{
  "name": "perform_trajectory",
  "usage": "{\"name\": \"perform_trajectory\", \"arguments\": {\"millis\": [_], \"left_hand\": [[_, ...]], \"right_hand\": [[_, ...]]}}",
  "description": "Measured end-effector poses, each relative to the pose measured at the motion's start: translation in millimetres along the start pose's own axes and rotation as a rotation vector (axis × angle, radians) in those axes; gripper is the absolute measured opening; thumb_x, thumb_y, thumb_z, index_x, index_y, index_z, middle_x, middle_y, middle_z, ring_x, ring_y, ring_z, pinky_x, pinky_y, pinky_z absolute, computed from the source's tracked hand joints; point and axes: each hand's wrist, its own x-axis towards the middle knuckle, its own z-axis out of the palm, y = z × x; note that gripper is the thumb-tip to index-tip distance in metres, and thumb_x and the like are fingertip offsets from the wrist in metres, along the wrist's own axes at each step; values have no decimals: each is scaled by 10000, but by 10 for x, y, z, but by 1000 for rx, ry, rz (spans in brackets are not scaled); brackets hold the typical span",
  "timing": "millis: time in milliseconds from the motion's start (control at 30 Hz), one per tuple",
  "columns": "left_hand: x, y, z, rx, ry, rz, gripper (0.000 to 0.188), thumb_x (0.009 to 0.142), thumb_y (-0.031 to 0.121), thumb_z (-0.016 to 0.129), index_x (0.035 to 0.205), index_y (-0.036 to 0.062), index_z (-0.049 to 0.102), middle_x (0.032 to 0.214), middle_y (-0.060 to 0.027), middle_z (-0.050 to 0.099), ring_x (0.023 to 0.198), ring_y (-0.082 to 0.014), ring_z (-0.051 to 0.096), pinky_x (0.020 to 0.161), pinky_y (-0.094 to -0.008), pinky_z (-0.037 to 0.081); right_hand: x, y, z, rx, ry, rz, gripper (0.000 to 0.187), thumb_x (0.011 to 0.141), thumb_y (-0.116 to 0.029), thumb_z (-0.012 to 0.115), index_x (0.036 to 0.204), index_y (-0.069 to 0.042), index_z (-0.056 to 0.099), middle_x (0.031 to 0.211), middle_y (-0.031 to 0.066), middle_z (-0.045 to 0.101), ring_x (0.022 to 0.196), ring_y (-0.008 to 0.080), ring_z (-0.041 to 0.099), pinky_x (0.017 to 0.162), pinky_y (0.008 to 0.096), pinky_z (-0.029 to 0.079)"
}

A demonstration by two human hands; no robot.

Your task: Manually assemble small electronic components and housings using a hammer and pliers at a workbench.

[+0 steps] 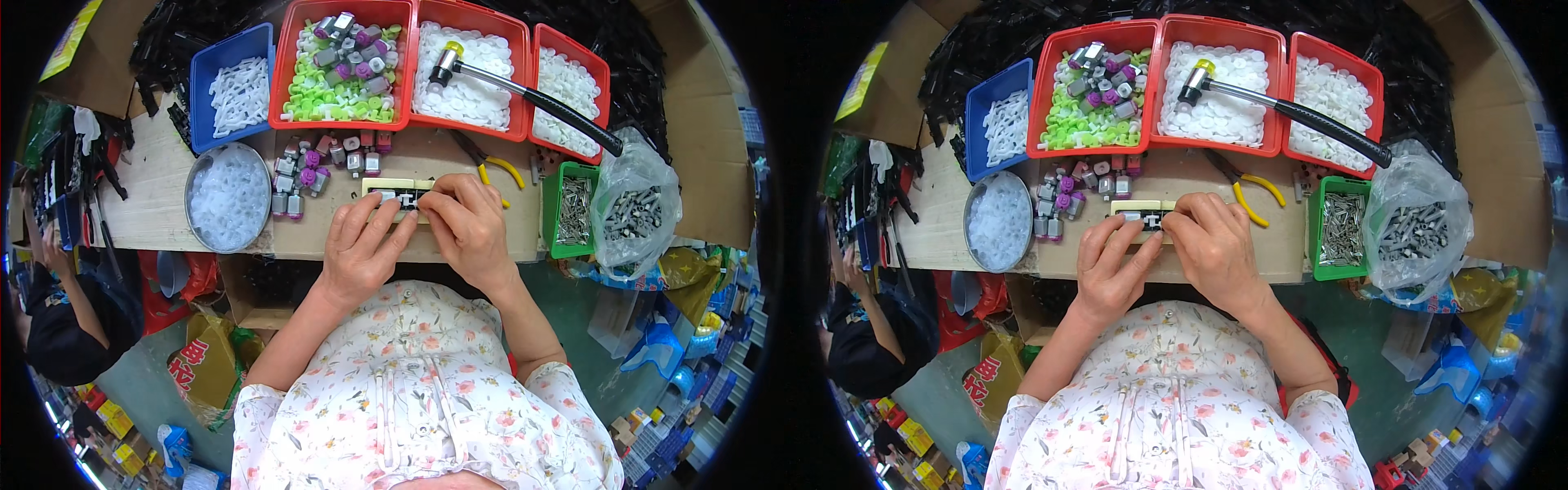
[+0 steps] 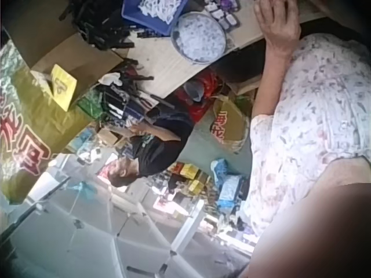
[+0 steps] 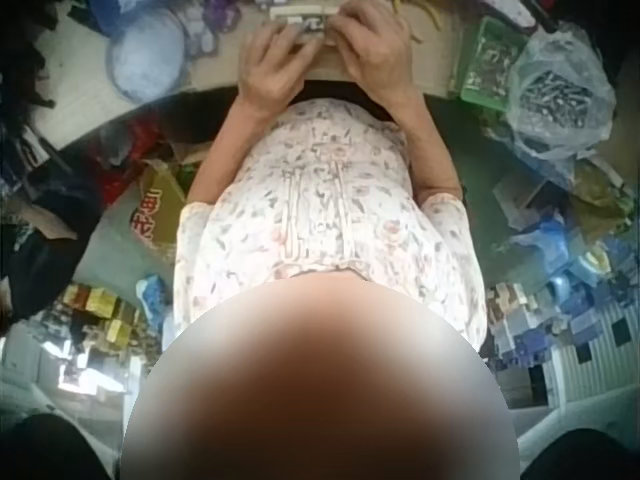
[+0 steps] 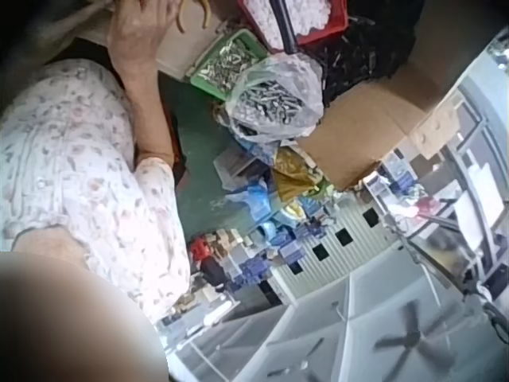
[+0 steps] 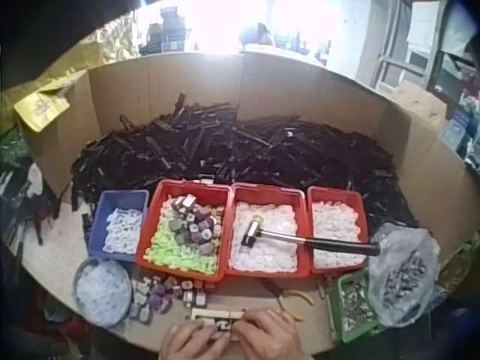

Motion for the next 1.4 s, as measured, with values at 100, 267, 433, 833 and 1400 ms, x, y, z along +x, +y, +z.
{"name": "perform_trajectory", "arguments": {"millis": [100,267,433,833,1400], "left_hand": [[2,-13,-2,14,12,17,328,710,70,668,1032,68,733,1106,-96,641,1074,-292,590,861,-409,471],[-13,-33,-10,-31,20,7,335,720,61,673,1050,69,731,1108,-91,636,1068,-289,591,848,-407,466],[47,-69,-41,-53,-4,6,355,704,53,792,1054,66,733,1085,-102,633,1034,-323,583,801,-428,479],[62,-71,-7,-33,-24,39,345,703,66,799,1042,54,734,1089,-96,622,1029,-318,584,776,-425,489],[89,-104,15,-59,-24,57,289,731,90,788,1010,50,723,1084,-95,626,1028,-309,592,797,-418,476]], "right_hand": [[-11,1,26,11,12,16,170,745,-6,737,896,-53,675,911,64,610,820,246,609,718,366,418],[10,-1,-2,17,-21,23,164,754,-6,733,900,-52,674,909,67,610,828,249,611,721,365,420],[28,29,-28,61,-55,45,159,762,-8,730,902,-53,671,908,68,608,826,250,610,722,364,418],[116,5,-131,-16,-194,39,129,804,-32,706,919,-44,649,974,90,591,882,272,612,746,384,429],[139,4,-126,136,-172,129,230,799,2,722,1025,-2,675,956,124,587,818,286,623,712,376,501]]}}
